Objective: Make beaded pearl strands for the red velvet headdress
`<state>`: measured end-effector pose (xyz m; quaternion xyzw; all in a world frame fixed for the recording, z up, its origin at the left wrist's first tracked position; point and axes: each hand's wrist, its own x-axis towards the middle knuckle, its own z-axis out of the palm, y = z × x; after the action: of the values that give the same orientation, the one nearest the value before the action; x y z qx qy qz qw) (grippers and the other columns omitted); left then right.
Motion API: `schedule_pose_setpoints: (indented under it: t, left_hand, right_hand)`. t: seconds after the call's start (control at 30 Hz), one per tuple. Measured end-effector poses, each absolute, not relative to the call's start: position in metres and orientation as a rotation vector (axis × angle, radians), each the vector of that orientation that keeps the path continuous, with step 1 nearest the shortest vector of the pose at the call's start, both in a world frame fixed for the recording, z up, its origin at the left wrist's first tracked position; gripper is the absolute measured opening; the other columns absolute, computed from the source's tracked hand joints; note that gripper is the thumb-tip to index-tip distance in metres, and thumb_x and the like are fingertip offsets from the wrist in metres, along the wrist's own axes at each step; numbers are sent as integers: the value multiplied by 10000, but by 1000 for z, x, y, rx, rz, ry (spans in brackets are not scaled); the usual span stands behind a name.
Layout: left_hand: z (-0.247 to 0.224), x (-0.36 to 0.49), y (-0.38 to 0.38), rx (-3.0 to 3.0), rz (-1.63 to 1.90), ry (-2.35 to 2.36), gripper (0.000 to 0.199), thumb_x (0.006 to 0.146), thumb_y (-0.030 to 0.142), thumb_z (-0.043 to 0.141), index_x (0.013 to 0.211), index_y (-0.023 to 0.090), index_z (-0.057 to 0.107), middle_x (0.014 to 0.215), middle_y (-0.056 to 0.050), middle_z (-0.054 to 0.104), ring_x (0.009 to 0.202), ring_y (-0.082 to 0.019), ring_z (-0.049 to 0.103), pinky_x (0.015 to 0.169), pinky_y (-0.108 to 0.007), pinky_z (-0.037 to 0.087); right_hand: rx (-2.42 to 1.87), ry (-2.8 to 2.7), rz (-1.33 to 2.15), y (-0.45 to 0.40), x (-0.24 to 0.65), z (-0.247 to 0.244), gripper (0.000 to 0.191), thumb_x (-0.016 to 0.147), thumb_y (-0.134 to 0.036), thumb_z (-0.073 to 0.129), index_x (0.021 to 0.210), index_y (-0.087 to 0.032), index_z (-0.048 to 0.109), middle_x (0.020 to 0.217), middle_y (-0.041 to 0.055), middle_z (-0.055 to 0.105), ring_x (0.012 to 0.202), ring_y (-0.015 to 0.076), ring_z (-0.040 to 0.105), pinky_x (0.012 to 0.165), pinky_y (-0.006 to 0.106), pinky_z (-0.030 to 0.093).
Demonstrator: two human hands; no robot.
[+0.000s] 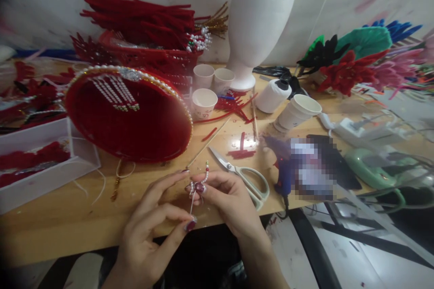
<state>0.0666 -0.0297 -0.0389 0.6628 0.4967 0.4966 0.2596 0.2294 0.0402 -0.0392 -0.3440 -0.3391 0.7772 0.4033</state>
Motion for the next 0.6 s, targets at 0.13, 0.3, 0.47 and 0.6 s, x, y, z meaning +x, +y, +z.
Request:
schedule_pose_setpoints:
  t: [0.13, 0.3, 0.47, 0.6]
  left_hand:
    - [-45, 65, -31, 1623, 1349, 1416, 140, 882, 130, 662, 839, 244, 732, 1207, -58, 688, 1123, -221, 668, 962, -349, 548]
    - [-37, 73, -28, 814, 1144, 1276, 214, 910, 369, 673, 807, 182, 685, 685, -7, 678, 558, -124, 637, 504, -208, 550]
    - [-31, 76, -23, 488, 1067, 1091, 348, 873, 489, 711, 866, 158, 605, 705, -23, 715, 478, -93, 606, 406, -164, 493]
    - [-31, 76, -22, 506, 1068, 1098, 344, 876, 482, 715, 916, 153, 622, 762, -30, 715, 505, -94, 626, 415, -162, 513]
  right_hand:
    - [-838, -844, 1939, 39, 229, -40, 132, 731, -235, 908, 845, -207, 847, 698, 27, 805, 602, 88, 711, 627, 151, 572]
    - [-865, -818, 1925, 37, 227, -44, 141, 701, -260, 927, 802, -216, 839, 705, 34, 812, 621, 128, 734, 634, 208, 593]
    - [-871, -816, 1928, 37, 228, -44, 130, 724, -249, 915, 831, -243, 840, 769, 35, 833, 687, 119, 763, 675, 176, 587]
    - [-880, -786, 1912, 36, 225, -43, 161, 678, -259, 940, 797, -221, 837, 722, 38, 825, 644, 131, 762, 639, 184, 597]
